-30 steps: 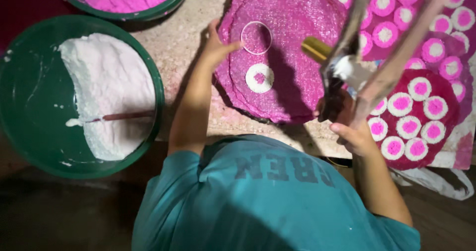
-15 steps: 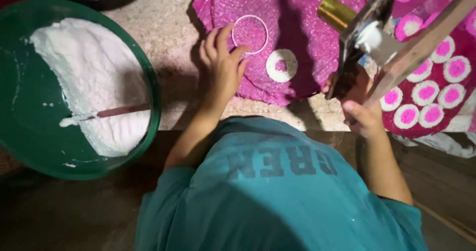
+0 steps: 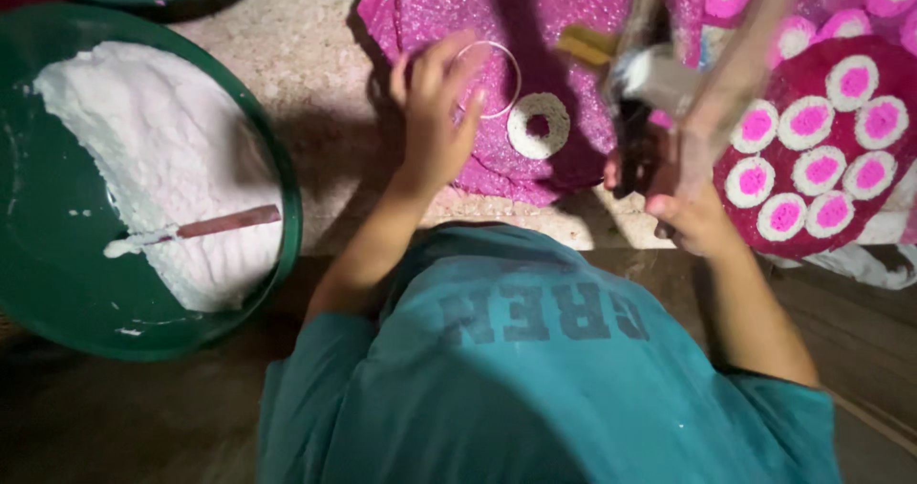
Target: The person scoops white paste from a green bucket and applies it into circular molds on a pink glittery surface using a handheld tool. They repeatedly fill the molds and arrange the finished white circles on a nearby tray.
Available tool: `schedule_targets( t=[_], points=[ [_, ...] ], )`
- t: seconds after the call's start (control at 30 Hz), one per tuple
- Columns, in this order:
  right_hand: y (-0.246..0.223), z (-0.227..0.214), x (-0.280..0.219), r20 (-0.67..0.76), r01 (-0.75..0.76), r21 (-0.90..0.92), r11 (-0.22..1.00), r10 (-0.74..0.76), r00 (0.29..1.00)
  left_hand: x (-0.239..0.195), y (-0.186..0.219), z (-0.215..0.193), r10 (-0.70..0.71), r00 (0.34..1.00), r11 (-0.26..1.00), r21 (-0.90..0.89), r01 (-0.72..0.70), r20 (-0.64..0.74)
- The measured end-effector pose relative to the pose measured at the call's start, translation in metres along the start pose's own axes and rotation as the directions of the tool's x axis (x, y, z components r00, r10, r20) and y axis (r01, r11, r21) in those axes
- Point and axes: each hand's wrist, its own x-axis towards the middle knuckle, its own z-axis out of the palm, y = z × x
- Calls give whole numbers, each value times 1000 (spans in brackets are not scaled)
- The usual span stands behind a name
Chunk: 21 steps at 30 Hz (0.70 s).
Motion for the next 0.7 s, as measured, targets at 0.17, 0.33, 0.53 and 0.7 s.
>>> schedule_targets(
  t=[0.17, 0.33, 0.53, 0.7],
  points=[
    [15, -10, 23, 426, -485, 150, 862, 386, 818, 65, -2, -20, 234, 934, -370, -864, 342, 270],
    [-3, -31, 52, 403, -506, -220, 834, 550, 732, 91, 9, -25, 393, 916, -468, -840, 274, 80],
    [-47, -68, 100, 116, -547, -660, 514, 790, 602, 105, -21, 2, 97, 991, -467, -875, 128, 94],
    [-57, -46, 127, 6, -497, -781, 378, 800, 600, 110, -49, 26, -186, 983, -566, -818, -106, 2]
  ],
)
